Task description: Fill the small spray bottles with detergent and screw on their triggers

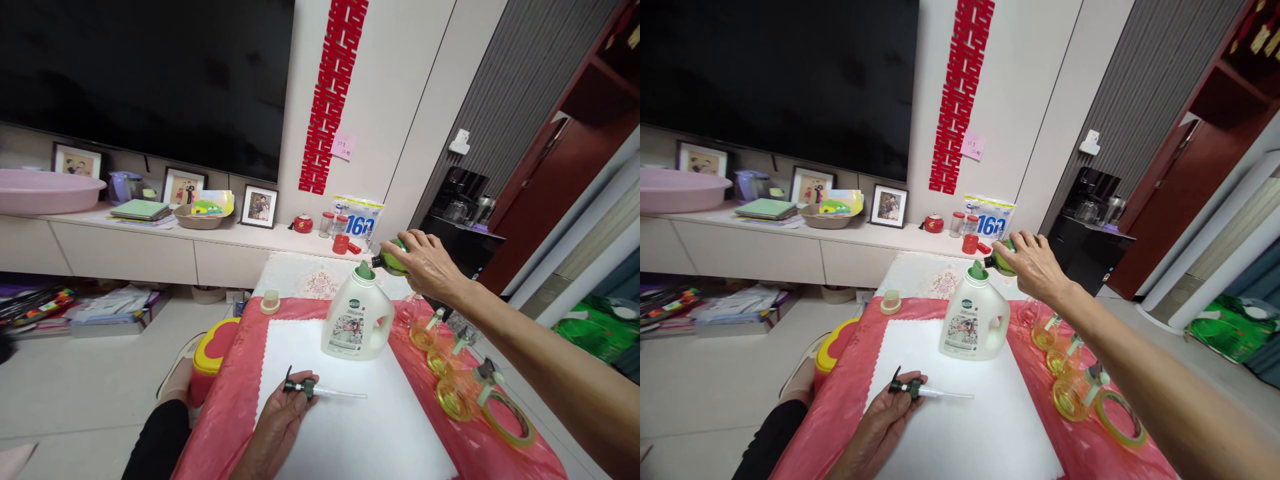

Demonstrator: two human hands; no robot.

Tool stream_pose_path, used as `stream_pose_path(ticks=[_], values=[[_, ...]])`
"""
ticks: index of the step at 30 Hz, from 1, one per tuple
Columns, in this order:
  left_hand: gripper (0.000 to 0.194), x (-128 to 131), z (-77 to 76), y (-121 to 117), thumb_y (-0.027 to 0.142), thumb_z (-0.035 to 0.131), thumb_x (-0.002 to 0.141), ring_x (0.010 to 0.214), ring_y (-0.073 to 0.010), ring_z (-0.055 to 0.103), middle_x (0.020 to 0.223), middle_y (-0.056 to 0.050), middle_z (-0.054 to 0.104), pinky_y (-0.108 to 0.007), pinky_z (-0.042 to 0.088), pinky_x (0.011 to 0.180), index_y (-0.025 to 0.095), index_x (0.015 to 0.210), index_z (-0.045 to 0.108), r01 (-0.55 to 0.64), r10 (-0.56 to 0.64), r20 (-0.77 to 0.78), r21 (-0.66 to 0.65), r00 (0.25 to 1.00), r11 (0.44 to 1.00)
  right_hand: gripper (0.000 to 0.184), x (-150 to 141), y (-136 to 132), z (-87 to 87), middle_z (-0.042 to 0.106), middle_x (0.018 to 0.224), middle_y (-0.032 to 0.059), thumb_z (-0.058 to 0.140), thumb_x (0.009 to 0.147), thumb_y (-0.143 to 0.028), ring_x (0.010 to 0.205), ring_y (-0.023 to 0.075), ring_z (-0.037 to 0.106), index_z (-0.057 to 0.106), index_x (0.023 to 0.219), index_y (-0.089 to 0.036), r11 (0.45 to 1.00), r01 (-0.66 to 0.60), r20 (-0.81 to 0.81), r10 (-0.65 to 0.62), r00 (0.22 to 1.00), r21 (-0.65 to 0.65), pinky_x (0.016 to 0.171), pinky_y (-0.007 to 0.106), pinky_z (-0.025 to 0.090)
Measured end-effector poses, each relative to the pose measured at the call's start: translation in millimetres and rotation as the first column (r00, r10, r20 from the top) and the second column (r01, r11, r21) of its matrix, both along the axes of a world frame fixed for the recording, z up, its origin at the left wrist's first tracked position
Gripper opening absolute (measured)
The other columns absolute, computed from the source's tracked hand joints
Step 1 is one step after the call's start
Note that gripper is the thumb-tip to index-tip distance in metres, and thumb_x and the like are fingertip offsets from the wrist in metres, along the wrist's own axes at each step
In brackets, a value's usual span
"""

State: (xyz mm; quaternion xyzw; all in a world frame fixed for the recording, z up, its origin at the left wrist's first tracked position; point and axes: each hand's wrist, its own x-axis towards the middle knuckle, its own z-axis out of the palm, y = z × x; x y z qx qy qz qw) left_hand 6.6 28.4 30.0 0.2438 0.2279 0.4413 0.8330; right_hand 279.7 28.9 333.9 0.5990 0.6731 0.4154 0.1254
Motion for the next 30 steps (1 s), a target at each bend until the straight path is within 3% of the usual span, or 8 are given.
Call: stream_pose_path(ticks=[30], values=[[0.042, -0.3, 4.2, -2.3, 0.025, 0.093, 0.06, 0.099, -0.0215, 0.069, 0.106, -0.011, 0.078, -0.028, 0.054, 0.092, 0.017, 0.099, 0.078, -0.013, 0.013, -0.001, -0.014, 1.0, 1.0, 0.072, -11.8, 4.7, 3.1, 0.043, 0.136, 0.0135, 0.056, 0.073, -0.003, 0.124, 0.0308, 0.039, 0.044, 0.139, -0.03, 0.996, -0.091, 0.138, 0.09, 0.986, -0.001, 0.094, 0.042, 0.032]])
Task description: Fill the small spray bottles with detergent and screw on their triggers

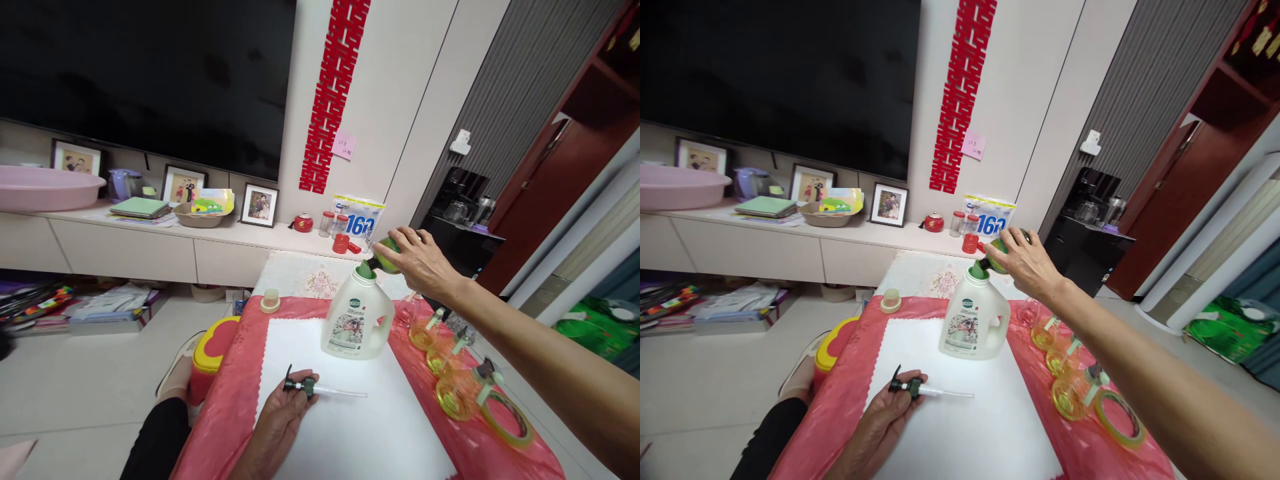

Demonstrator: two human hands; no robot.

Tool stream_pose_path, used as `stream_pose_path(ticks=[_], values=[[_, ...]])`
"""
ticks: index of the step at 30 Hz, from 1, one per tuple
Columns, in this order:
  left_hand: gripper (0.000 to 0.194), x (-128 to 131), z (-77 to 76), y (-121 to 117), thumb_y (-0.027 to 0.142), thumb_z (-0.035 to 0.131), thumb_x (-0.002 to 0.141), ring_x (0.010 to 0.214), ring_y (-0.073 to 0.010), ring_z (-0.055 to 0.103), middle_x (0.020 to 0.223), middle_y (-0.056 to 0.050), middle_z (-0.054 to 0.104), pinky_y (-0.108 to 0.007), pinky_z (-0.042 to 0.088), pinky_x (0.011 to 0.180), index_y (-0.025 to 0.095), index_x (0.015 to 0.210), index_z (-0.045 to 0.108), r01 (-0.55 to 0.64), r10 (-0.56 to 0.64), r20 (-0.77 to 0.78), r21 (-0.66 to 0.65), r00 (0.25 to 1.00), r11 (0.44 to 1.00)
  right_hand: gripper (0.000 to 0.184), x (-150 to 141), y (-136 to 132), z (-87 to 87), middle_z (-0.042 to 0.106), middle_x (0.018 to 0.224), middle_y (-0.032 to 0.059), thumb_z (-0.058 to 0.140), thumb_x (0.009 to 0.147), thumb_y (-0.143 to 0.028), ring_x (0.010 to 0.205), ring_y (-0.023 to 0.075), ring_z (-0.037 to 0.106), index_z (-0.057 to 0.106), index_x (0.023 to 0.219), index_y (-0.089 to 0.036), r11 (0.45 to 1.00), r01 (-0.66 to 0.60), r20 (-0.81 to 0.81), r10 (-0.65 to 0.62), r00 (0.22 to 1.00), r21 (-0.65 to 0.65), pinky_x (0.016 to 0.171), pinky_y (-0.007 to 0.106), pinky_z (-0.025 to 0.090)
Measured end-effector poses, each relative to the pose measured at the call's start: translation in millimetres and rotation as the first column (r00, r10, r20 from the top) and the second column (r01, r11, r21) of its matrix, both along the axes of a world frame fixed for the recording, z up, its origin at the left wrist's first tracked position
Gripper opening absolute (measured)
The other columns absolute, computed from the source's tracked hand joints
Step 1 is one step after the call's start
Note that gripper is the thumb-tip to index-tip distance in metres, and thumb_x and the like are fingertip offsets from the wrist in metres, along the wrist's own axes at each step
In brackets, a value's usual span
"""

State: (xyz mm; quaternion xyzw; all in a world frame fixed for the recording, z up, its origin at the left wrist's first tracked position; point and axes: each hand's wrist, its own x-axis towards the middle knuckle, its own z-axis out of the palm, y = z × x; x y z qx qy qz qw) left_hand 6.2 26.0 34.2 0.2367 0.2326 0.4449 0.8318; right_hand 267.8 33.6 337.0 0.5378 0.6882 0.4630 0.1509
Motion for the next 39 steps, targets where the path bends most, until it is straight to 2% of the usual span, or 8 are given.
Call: stream_pose_path(ticks=[14, 21, 25, 39], values=[[0.046, 1.1, 0.8, -0.2, 0.029, 0.097, 0.054, 0.098, -0.0206, 0.067, 0.104, -0.009, 0.077, -0.031, 0.053, 0.09, 0.019, 0.095, 0.079, -0.005, 0.005, -0.009, -0.02, 1.0, 1.0, 0.068, -7.1, 5.1, 5.2, 0.04, 0.142, 0.0162, 0.052, 0.08, -0.001, 0.131, 0.0339, 0.035, 0.043, 0.141, -0.03, 0.999, -0.03, 0.082, 0.033, 0.996, -0.03, 0.097, 0.047, 0.034], [0.046, 1.7, 2.2, 0.7, 0.029, 0.097, 0.053, 0.094, -0.0169, 0.066, 0.102, -0.008, 0.077, -0.027, 0.054, 0.088, 0.02, 0.095, 0.079, 0.001, -0.001, 0.008, -0.035, 1.0, 0.999, 0.064, -8.4, 7.1, 7.9, 0.039, 0.144, 0.0162, 0.051, 0.083, 0.0, 0.134, 0.0338, 0.034, 0.045, 0.14, -0.03, 0.998, -0.052, 0.111, 0.055, 0.992, -0.031, 0.1, 0.049, 0.033], [0.047, 1.6, 1.8, 0.8, 0.029, 0.097, 0.053, 0.097, -0.0178, 0.066, 0.103, -0.009, 0.077, -0.027, 0.054, 0.089, 0.019, 0.095, 0.079, 0.006, -0.006, 0.016, -0.044, 1.0, 0.999, 0.062, -8.8, 6.6, 9.2, 0.038, 0.145, 0.0165, 0.05, 0.085, -0.001, 0.135, 0.033, 0.034, 0.045, 0.139, -0.029, 0.997, -0.053, 0.127, 0.059, 0.99, -0.05, 0.101, 0.05, 0.034], [0.047, 2.1, 0.9, 1.1, 0.027, 0.098, 0.052, 0.093, -0.0178, 0.067, 0.102, -0.01, 0.077, -0.028, 0.055, 0.087, 0.019, 0.094, 0.08, -0.004, 0.005, 0.022, -0.049, 1.0, 0.999, 0.056, -20.5, 9.8, 17.4, 0.043, 0.138, 0.0172, 0.055, 0.085, -0.005, 0.132, 0.034, 0.038, 0.049, 0.137, -0.027, 0.989, -0.036, 0.182, 0.062, 0.981, -0.142, 0.102, 0.051, 0.036]])
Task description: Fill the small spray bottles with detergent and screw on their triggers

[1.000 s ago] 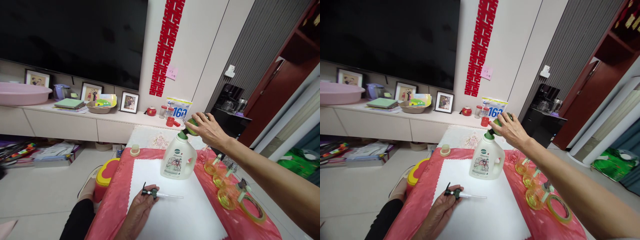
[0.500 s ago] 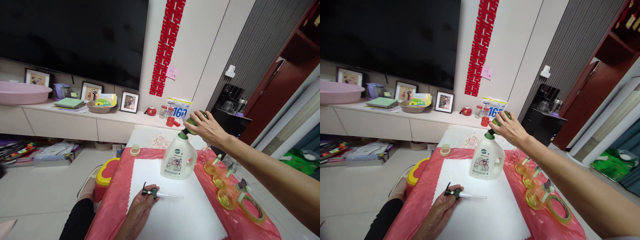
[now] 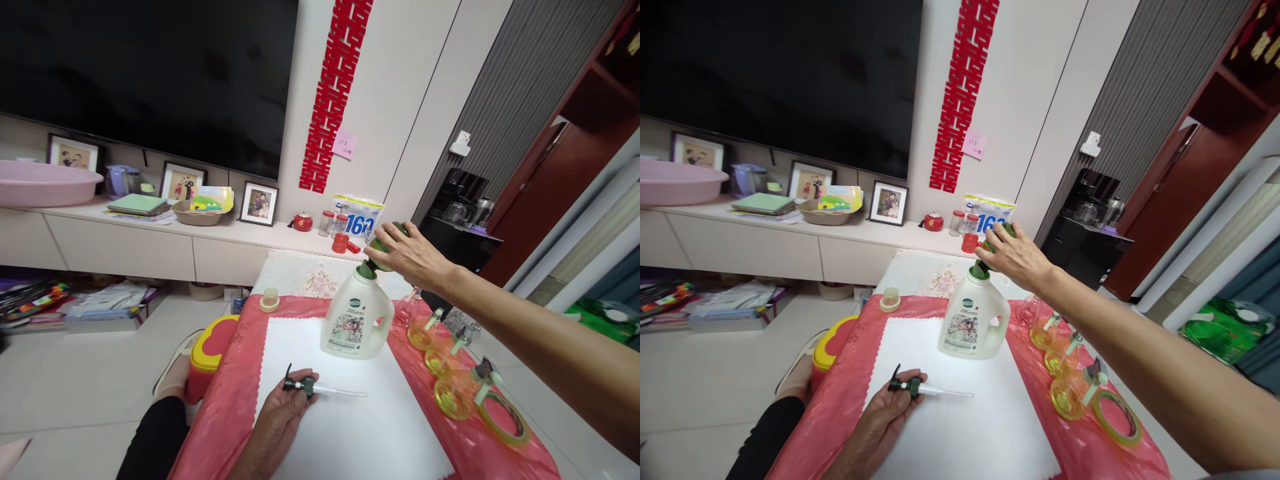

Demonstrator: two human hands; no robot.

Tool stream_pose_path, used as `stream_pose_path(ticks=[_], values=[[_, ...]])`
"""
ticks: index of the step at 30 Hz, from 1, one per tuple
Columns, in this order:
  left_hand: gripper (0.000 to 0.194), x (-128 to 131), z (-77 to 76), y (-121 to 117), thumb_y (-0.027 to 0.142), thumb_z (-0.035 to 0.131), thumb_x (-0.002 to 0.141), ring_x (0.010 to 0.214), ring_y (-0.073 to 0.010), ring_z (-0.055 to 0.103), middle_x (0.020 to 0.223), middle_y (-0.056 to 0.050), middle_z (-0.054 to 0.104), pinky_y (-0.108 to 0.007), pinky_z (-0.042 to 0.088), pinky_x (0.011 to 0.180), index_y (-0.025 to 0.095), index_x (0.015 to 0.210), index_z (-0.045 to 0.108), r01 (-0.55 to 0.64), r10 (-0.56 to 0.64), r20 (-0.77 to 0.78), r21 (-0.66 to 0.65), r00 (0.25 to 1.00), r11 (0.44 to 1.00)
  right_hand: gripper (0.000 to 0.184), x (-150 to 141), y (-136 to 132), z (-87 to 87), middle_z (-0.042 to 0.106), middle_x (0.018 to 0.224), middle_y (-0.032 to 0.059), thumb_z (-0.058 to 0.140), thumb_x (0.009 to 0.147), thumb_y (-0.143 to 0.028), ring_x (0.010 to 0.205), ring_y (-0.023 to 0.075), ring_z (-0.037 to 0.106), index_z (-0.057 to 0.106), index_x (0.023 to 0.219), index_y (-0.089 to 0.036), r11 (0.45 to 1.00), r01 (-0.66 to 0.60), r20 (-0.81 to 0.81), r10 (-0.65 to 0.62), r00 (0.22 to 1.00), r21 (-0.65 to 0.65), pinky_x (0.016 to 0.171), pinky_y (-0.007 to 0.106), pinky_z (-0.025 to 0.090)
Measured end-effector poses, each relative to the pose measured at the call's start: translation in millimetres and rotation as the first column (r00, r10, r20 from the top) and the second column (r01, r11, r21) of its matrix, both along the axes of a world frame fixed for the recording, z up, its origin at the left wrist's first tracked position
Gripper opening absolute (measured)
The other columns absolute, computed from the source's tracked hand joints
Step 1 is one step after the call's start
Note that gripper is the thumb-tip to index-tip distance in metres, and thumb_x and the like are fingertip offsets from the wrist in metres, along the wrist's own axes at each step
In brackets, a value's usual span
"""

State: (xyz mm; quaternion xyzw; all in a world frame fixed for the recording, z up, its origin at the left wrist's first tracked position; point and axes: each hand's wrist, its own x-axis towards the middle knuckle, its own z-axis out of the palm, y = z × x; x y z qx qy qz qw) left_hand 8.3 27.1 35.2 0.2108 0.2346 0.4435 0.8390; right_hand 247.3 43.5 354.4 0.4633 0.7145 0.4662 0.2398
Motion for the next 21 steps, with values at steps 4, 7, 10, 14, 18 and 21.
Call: stream_pose_path(ticks=[4, 7, 10, 14, 18, 21], values=[[0.047, -0.6, 2.0, -1.8, 0.028, 0.098, 0.052, 0.093, -0.0166, 0.066, 0.102, -0.008, 0.077, -0.027, 0.055, 0.087, 0.019, 0.094, 0.08, 0.01, -0.01, -0.008, 0.006, 1.0, 1.0, 0.056, -3.7, 1.5, 3.1, 0.046, 0.136, 0.0166, 0.059, 0.083, -0.006, 0.129, 0.0336, 0.04, 0.052, 0.135, -0.026, 1.0, 0.007, 0.0, -0.007, 1.0, -0.029, 0.1, 0.051, 0.039], [0.048, -1.2, 3.4, -2.6, 0.029, 0.098, 0.05, 0.093, -0.0165, 0.067, 0.1, -0.008, 0.078, -0.026, 0.055, 0.086, 0.019, 0.093, 0.08, 0.014, -0.014, -0.011, 0.002, 1.0, 1.0, 0.056, -7.1, 3.9, 4.5, 0.049, 0.132, 0.0156, 0.06, 0.082, -0.006, 0.125, 0.033, 0.043, 0.053, 0.133, -0.026, 0.999, 0.015, 0.013, -0.014, 1.0, -0.041, 0.098, 0.05, 0.04], [0.049, -1.3, 3.0, -1.5, 0.029, 0.099, 0.049, 0.093, -0.0168, 0.067, 0.101, -0.008, 0.078, -0.026, 0.055, 0.086, 0.019, 0.093, 0.08, 0.011, -0.011, -0.007, -0.005, 1.0, 1.0, 0.053, -11.0, 6.7, 4.4, 0.05, 0.129, 0.0152, 0.058, 0.082, -0.004, 0.123, 0.0325, 0.044, 0.056, 0.13, -0.026, 0.999, 0.021, 0.024, -0.02, 1.0, -0.044, 0.097, 0.05, 0.04], [0.048, -1.1, 1.4, -0.1, 0.029, 0.099, 0.049, 0.094, -0.0168, 0.067, 0.1, -0.008, 0.078, -0.026, 0.055, 0.086, 0.02, 0.093, 0.08, 0.011, -0.011, 0.001, -0.012, 1.0, 1.0, 0.047, -13.1, 10.3, 2.1, 0.052, 0.127, 0.0144, 0.061, 0.079, -0.002, 0.121, 0.0327, 0.044, 0.061, 0.121, -0.023, 0.999, -0.005, -0.02, 0.004, 1.0, -0.04, 0.098, 0.051, 0.038], [0.048, -0.9, 2.2, -1.3, 0.028, 0.099, 0.049, 0.089, -0.0158, 0.068, 0.1, -0.008, 0.079, -0.025, 0.055, 0.083, 0.02, 0.092, 0.08, 0.016, -0.015, 0.006, -0.006, 1.0, 1.0, 0.043, -13.4, 12.5, 0.1, 0.055, 0.125, 0.0128, 0.062, 0.078, -0.001, 0.12, 0.0316, 0.044, 0.063, 0.116, -0.022, 0.999, -0.042, -0.103, 0.038, 0.994, -0.035, 0.101, 0.051, 0.035], [0.047, -0.8, 3.7, -2.0, 0.028, 0.099, 0.048, 0.09, -0.016, 0.068, 0.1, -0.008, 0.079, -0.025, 0.055, 0.083, 0.02, 0.091, 0.08, 0.016, -0.016, 0.008, -0.01, 1.0, 1.0, 0.041, -16.4, 11.7, -0.4, 0.054, 0.126, 0.0131, 0.059, 0.083, -0.003, 0.12, 0.0316, 0.043, 0.063, 0.119, -0.023, 1.0, -0.007, -0.058, 0.005, 0.998, -0.029, 0.099, 0.051, 0.036]])
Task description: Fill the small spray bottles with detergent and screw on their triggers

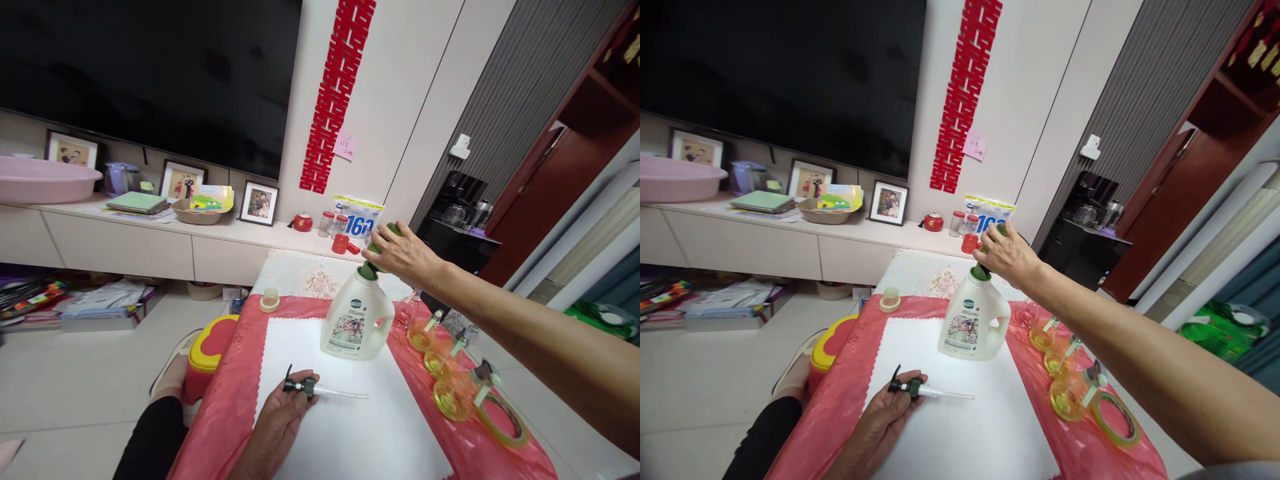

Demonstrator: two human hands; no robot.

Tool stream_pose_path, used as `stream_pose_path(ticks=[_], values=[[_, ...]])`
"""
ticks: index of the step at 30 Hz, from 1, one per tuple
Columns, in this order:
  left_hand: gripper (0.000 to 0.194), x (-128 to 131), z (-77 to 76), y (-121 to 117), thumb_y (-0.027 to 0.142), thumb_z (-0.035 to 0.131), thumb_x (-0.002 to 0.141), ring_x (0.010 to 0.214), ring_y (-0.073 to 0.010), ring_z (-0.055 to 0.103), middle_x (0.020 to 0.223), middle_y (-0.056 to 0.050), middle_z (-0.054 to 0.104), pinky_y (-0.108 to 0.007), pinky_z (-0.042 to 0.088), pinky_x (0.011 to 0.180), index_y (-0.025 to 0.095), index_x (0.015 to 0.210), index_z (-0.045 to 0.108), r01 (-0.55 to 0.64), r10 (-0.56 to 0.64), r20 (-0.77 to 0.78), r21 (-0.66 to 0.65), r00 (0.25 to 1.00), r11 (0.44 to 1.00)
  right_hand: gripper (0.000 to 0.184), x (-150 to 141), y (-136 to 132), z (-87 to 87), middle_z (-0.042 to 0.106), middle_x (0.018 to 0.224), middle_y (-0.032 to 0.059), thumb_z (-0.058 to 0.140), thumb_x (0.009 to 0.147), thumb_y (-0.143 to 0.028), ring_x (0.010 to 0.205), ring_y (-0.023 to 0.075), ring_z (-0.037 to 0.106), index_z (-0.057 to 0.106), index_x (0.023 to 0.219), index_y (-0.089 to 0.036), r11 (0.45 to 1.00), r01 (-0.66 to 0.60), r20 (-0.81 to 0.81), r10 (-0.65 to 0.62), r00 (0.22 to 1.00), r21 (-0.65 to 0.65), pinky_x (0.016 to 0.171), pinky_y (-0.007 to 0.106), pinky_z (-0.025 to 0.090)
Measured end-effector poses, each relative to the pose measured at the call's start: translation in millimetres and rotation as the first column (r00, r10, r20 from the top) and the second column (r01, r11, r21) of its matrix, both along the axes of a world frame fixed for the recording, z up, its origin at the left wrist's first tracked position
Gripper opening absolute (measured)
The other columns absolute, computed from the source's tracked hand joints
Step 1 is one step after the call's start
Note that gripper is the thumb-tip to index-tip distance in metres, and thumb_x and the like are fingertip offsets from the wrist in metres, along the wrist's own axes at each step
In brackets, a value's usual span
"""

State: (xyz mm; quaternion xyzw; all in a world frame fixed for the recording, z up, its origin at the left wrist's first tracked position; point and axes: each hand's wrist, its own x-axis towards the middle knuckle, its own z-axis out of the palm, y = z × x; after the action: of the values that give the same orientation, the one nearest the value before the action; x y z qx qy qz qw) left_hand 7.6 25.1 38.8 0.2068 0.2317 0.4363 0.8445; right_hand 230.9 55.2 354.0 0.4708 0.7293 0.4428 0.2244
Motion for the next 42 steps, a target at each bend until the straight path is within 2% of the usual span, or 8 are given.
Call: stream_pose_path(ticks=[6, 11, 15, 19, 22, 25, 30, 42], values=[[0.047, -0.7, -1.9, 1.2, 0.028, 0.098, 0.051, 0.095, -0.0164, 0.068, 0.102, -0.008, 0.078, -0.025, 0.055, 0.087, 0.02, 0.093, 0.08, -0.004, 0.004, 0.003, -0.004, 1.0, 1.0, 0.061, -1.6, -7.5, -6.5, 0.053, 0.124, 0.0149, 0.06, 0.076, -0.004, 0.118, 0.0334, 0.045, 0.055, 0.133, -0.025, 0.985, 0.17, 0.011, -0.169, 0.986, -0.028, 0.097, 0.053, 0.036], [0.048, -2.4, -1.8, 0.1, 0.03, 0.098, 0.051, 0.092, -0.0156, 0.068, 0.101, -0.008, 0.077, -0.026, 0.056, 0.086, 0.019, 0.094, 0.08, -0.041, 0.041, -0.012, 0.01, 0.999, 0.999, 0.072, 12.5, -23.8, -13.7, 0.055, 0.115, 0.014, 0.059, 0.071, -0.006, 0.106, 0.0315, 0.051, 0.049, 0.14, -0.025, 0.953, 0.303, -0.183, -0.293, 0.938, 0.023, 0.089, 0.049, 0.04], [0.047, -1.8, 3.0, -1.2, 0.029, 0.098, 0.051, 0.09, -0.0144, 0.068, 0.098, -0.007, 0.077, -0.025, 0.056, 0.086, 0.019, 0.093, 0.079, -0.058, 0.058, -0.009, 0.014, 0.998, 0.998, 0.075, 23.9, -55.6, -27.4, 0.052, 0.126, 0.0157, 0.059, 0.072, -0.011, 0.115, 0.0365, 0.047, 0.045, 0.144, -0.027, 0.939, 0.309, -0.44, -0.216, 0.872, 0.152, 0.087, 0.051, 0.041], [0.047, 0.5, 5.8, -0.6, 0.028, 0.097, 0.053, 0.091, -0.0133, 0.068, 0.096, -0.005, 0.077, -0.023, 0.057, 0.085, 0.019, 0.094, 0.078, -0.102, 0.102, 0.009, 0.009, 0.995, 0.995, 0.079, 22.9, -103.6, -67.8, 0.049, 0.136, 0.0121, 0.067, 0.076, -0.03, 0.118, 0.0334, 0.047, 0.036, 0.148, -0.027, 0.987, 0.137, -0.792, -0.018, 0.61, 0.083, 0.091, 0.048, 0.046], [0.045, 1.6, 7.7, 0.6, 0.028, 0.098, 0.05, 0.089, -0.0135, 0.069, 0.093, -0.005, 0.077, -0.023, 0.058, 0.084, 0.016, 0.088, 0.077, -0.14, 0.14, -0.002, -0.042, 0.99, 0.989, 0.076, 15.9, -139.0, -114.1, 0.048, 0.14, 0.0075, 0.066, 0.079, -0.032, 0.124, 0.0293, 0.047, 0.034, 0.148, -0.028, 0.999, 0.05, -0.911, -0.013, 0.412, 0.009, 0.103, 0.047, 0.042], [0.04, 0.4, 15.5, 1.2, 0.025, 0.097, 0.052, 0.086, -0.0142, 0.069, 0.092, -0.005, 0.075, -0.025, 0.058, 0.083, 0.013, 0.084, 0.075, -0.152, 0.15, -0.037, -0.06, 0.988, 0.987, 0.075, 11.4, -165.5, -164.4, 0.047, 0.141, 0.0071, 0.065, 0.08, -0.03, 0.127, 0.0295, 0.044, 0.033, 0.148, -0.029, 0.993, 0.113, -0.938, -0.071, 0.339, -0.035, 0.105, 0.047, 0.041], [0.027, -8.4, 37.9, -2.2, 0.025, 0.089, 0.067, 0.089, -0.0137, 0.068, 0.094, -0.004, 0.072, -0.027, 0.057, 0.088, 0.013, 0.087, 0.073, -0.127, 0.131, -0.099, 0.051, 0.986, 0.991, 0.078, 9.1, -188.6, -225.5, 0.045, 0.138, 0.0116, 0.063, 0.078, -0.024, 0.124, 0.0329, 0.045, 0.031, 0.149, -0.028, 0.97, 0.227, -0.925, -0.163, 0.343, -0.087, 0.101, 0.052, 0.044], [0.038, -19.3, 63.3, -24.9, 0.032, 0.092, 0.061, 0.091, -0.0139, 0.067, 0.099, -0.003, 0.072, -0.026, 0.058, 0.083, 0.017, 0.09, 0.073, -0.168, 0.212, -0.218, 0.203, 0.953, 0.965, 0.082, -19.3, -196.2, -243.8, 0.04, 0.14, 0.0133, 0.064, 0.075, -0.017, 0.128, 0.0338, 0.041, 0.031, 0.149, -0.027, 0.962, 0.235, -0.923, -0.212, 0.321, -0.139, 0.101, 0.052, 0.044]])
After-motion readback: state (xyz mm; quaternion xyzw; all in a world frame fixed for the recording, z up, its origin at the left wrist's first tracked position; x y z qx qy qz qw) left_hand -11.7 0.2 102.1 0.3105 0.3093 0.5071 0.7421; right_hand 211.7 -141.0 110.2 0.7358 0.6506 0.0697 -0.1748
